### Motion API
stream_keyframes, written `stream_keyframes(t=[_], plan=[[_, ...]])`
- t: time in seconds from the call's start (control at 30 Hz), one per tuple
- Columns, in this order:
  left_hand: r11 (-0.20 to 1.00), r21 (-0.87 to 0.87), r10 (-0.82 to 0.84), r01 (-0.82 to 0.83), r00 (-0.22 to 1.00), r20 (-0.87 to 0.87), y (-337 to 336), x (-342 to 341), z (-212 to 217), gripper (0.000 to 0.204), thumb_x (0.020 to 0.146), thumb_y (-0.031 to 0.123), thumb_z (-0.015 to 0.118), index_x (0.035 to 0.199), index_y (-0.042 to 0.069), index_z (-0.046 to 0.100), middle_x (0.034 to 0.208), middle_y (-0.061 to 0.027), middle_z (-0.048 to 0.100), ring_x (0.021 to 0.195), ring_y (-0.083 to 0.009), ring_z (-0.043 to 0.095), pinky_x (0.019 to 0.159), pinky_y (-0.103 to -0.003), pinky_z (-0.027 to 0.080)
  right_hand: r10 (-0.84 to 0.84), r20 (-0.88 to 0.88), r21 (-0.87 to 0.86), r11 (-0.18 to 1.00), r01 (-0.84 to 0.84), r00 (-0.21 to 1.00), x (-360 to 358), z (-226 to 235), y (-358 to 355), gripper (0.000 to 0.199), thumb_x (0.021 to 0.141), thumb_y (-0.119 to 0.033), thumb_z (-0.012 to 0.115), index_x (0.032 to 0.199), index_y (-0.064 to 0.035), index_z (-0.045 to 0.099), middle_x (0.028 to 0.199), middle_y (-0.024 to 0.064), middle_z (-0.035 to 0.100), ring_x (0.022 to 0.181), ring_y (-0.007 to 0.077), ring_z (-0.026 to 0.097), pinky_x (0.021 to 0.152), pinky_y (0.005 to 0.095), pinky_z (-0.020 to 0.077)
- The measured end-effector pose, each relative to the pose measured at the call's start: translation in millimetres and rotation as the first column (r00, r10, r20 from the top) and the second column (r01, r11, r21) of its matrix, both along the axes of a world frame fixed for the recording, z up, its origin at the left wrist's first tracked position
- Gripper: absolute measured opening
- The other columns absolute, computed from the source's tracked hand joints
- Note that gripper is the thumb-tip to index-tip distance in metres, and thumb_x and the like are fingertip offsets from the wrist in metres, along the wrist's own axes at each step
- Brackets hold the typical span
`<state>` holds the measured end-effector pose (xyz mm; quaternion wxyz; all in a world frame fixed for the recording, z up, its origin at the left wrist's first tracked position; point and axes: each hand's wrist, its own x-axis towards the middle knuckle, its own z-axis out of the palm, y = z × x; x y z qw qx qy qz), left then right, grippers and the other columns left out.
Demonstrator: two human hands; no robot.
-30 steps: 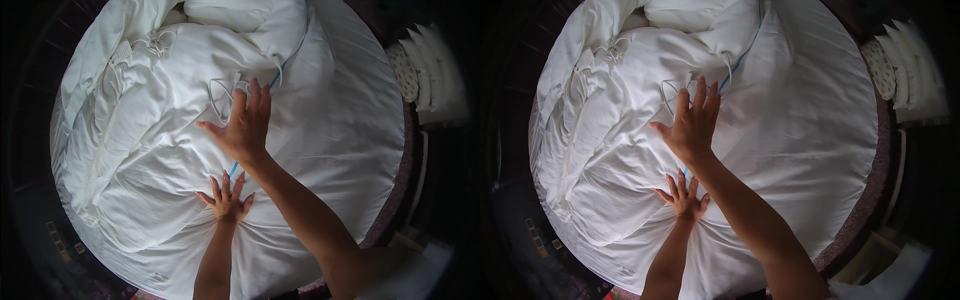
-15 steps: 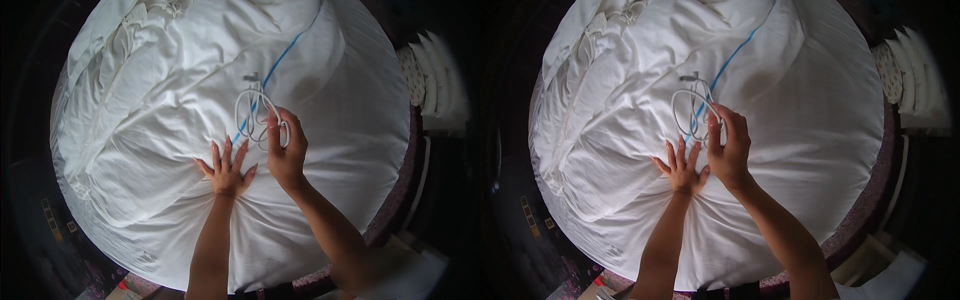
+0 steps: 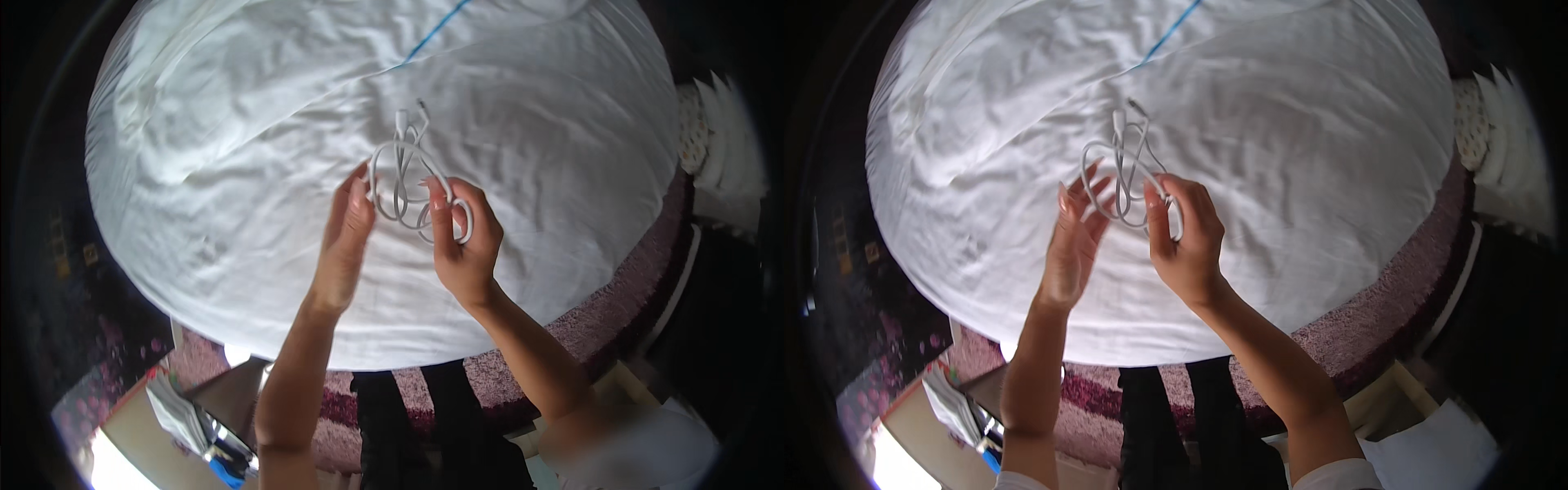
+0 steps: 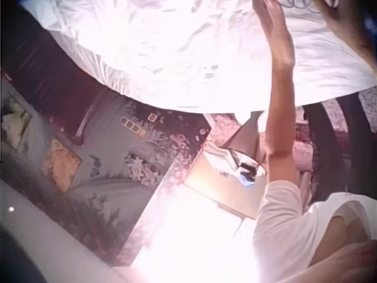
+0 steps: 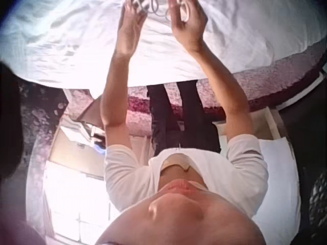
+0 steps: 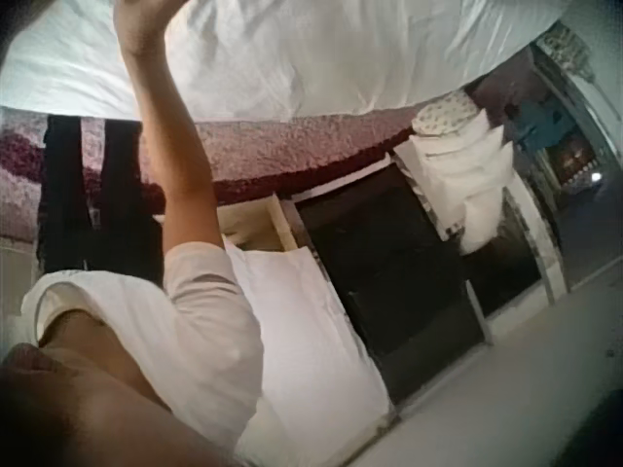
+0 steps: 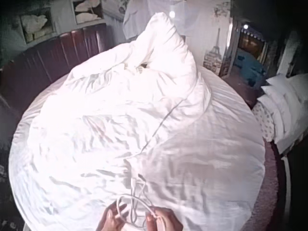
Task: The person folds a white cloth on a round table, smoothing and aligning edges before stacking it. They then pick up a white cable, coil it, and place it on the table.
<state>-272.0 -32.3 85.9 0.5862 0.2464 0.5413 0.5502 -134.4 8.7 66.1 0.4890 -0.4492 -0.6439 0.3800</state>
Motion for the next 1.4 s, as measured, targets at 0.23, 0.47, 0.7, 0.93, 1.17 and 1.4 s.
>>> stream_keyframes(t=[0.23, 0.47, 0.7, 0.93, 1.17, 1.4], plan=[[0.815, -0.191, 0.577, -0.547, 0.794, 0.192, -122, -61, 27, 0.035, 0.098, 0.026, 0.043, 0.118, -0.002, 0.050, 0.113, -0.0173, 0.059, 0.104, -0.0237, 0.060, 0.087, -0.036, 0.051, 0.452, 0.086, 0.073, 0.886, -0.458, 0.888, -54, 24, -108, 0.019, 0.079, 0.000, 0.064, 0.096, -0.0003, 0.056, 0.099, 0.0123, 0.062, 0.097, 0.0286, 0.059, 0.092, 0.0409, 0.0458], [0.805, -0.203, 0.584, -0.557, 0.684, 0.437, -235, -116, 25, 0.040, 0.096, 0.028, 0.046, 0.122, -0.003, 0.046, 0.073, 0.0009, 0.055, 0.066, -0.0054, 0.053, 0.060, -0.020, 0.046, 0.209, -0.237, -0.606, 0.731, -0.312, 0.949, -79, -3, -162, 0.024, 0.096, -0.025, 0.049, 0.105, -0.0040, 0.046, 0.108, 0.0061, 0.051, 0.101, 0.0131, 0.052, 0.084, 0.0353, 0.0473], [0.793, -0.254, 0.601, -0.554, 0.642, 0.476, -307, -145, 41, 0.049, 0.087, 0.029, 0.063, 0.121, -0.003, 0.047, 0.058, 0.0083, 0.032, 0.047, -0.0014, 0.029, 0.041, -0.015, 0.026, -0.033, -0.608, -0.734, 0.405, -0.546, 0.793, -160, 45, -233, 0.025, 0.092, -0.025, 0.055, 0.097, -0.0087, 0.037, 0.115, 0.0202, 0.052, 0.108, 0.0296, 0.056, 0.095, 0.0414, 0.0476], [0.594, -0.430, 0.798, -0.680, 0.564, 0.212, -372, -180, 50, 0.047, 0.085, 0.027, 0.065, 0.122, 0.002, 0.051, 0.065, 0.0056, 0.043, 0.052, -0.0053, 0.038, 0.056, -0.019, 0.038, -0.064, -0.725, -0.673, 0.274, -0.687, 0.685, -235, 90, -311, 0.026, 0.095, -0.029, 0.046, 0.102, -0.0042, 0.045, 0.113, 0.0228, 0.056, 0.111, 0.0326, 0.055, 0.099, 0.0425, 0.0439], [0.438, -0.357, 0.877, -0.825, 0.304, 0.372, -401, -218, 63, 0.034, 0.086, 0.019, 0.060, 0.112, -0.002, 0.057, 0.109, -0.0125, 0.060, 0.094, -0.0200, 0.062, 0.082, -0.030, 0.052, 0.225, -0.815, -0.478, 0.259, -0.839, 0.534, -264, 94, -356, 0.025, 0.096, -0.025, 0.037, 0.098, -0.0037, 0.050, 0.108, 0.0242, 0.059, 0.107, 0.0363, 0.057, 0.098, 0.0462, 0.0429], [0.299, -0.392, 0.939, -0.870, 0.195, 0.282, -411, -256, 65, 0.013, 0.088, 0.014, 0.056, 0.092, 0.003, 0.060, 0.090, -0.0088, 0.066, 0.076, -0.0147, 0.060, 0.070, -0.028, 0.050, 0.449, -0.717, -0.481, 0.236, -0.844, 0.534, -286, 104, -366, 0.009, 0.093, -0.017, 0.038, 0.092, -0.0073, 0.038, 0.106, 0.0253, 0.058, 0.102, 0.0430, 0.057, 0.095, 0.0508, 0.0434]])
